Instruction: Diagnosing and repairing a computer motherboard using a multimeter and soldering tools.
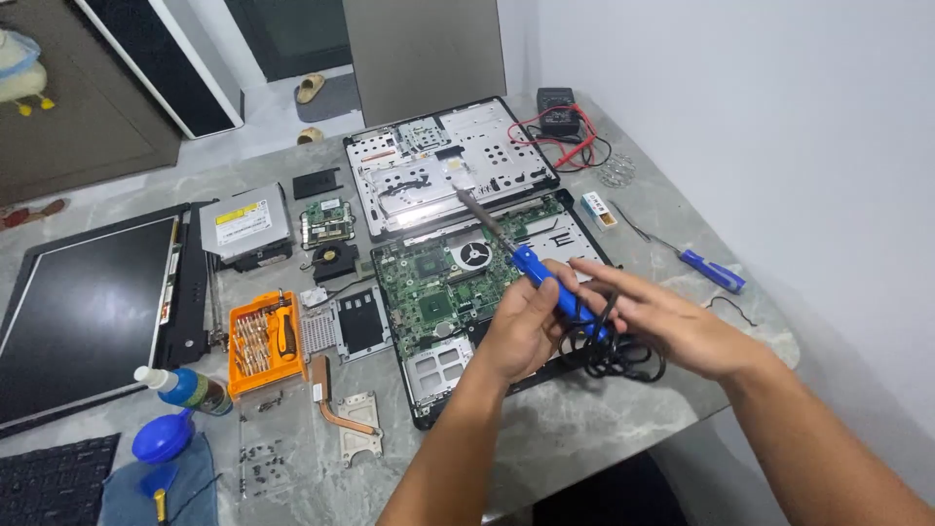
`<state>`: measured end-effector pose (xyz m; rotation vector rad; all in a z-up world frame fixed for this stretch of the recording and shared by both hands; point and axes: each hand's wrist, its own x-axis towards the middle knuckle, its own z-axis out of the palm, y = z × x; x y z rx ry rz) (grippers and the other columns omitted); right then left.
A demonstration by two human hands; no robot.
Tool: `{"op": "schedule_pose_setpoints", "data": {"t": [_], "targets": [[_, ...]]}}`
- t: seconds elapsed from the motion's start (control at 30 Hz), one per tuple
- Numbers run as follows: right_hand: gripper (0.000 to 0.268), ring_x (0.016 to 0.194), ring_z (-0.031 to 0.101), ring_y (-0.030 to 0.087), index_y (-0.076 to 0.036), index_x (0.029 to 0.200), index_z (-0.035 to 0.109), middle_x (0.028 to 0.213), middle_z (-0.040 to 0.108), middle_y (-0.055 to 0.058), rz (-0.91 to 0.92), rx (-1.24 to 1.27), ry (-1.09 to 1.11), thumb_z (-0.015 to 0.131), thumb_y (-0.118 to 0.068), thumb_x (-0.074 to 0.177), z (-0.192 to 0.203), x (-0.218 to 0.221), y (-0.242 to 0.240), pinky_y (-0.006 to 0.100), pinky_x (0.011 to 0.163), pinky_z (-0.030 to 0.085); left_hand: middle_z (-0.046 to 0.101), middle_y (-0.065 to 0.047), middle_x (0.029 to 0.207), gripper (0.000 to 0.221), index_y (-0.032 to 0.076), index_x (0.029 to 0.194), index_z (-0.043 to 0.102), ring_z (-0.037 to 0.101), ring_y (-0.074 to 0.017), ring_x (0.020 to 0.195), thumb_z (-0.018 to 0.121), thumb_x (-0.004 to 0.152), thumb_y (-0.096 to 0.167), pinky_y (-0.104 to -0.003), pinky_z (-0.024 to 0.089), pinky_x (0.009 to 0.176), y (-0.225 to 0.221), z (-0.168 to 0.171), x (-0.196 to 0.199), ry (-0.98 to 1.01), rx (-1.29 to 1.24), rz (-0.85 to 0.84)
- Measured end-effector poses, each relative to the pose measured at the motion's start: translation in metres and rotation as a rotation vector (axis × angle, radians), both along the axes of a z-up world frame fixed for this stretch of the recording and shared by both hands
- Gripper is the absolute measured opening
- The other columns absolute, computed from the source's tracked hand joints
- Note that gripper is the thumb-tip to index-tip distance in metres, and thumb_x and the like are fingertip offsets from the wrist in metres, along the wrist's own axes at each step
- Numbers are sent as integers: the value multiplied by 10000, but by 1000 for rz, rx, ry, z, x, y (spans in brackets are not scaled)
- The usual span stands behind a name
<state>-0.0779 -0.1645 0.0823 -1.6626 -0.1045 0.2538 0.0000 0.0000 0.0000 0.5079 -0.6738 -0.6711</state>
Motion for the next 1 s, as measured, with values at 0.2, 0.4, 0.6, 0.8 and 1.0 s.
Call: {"op": "schedule_pose_setpoints", "data": {"t": [0.2, 0.4, 0.6, 0.8, 1.0], "targets": [[249, 653, 569, 175, -10, 1042, 665, 747, 629, 89, -236, -200, -258, 504, -169, 939, -18, 3, -19, 311, 652, 457, 639, -226, 991, 301, 19, 1076, 478, 678, -302, 888, 503, 1000, 309, -347, 596, 690, 4, 9, -5, -16, 57, 69], [140, 682, 630, 108, -115, 840, 729, 745, 705, -9, -330, -544, -409, 698, -240, 787, 10, -49, -10, 253, 659, 476, 662, -164, 1029, 271, 101, 1041, 478, 658, -313, 997, 504, 966, 361, -396, 590, 730, 7, 22, 1, -175, 289, 312], [89, 614, 667, 139, -259, 795, 681, 679, 737, -72, 2, -905, -180, 638, -331, 765, -38, -48, -10, 294, 602, 490, 664, -211, 984, 263, 65, 1050, 491, 656, -381, 961, 519, 981, 318, -477, 554, 877, 10, 19, 2, -41, 36, 267], [130, 667, 510, 165, -88, 1045, 562, 784, 536, 70, -962, -407, -487, 584, -83, 917, -28, -41, -24, 297, 614, 406, 629, -275, 1067, 249, 74, 1024, 468, 620, -441, 1036, 471, 1006, 322, -475, 517, 958, 17, 26, 2, -66, 13, 178], [55, 496, 475, 181, -172, 883, 584, 609, 485, 36, -311, 162, -663, 566, -218, 859, -10, -73, -24, 350, 585, 436, 519, -304, 1301, 147, 132, 1047, 457, 595, -424, 1110, 432, 1017, 274, -502, 508, 961, 16, 29, 5, -82, 87, 270]]}}
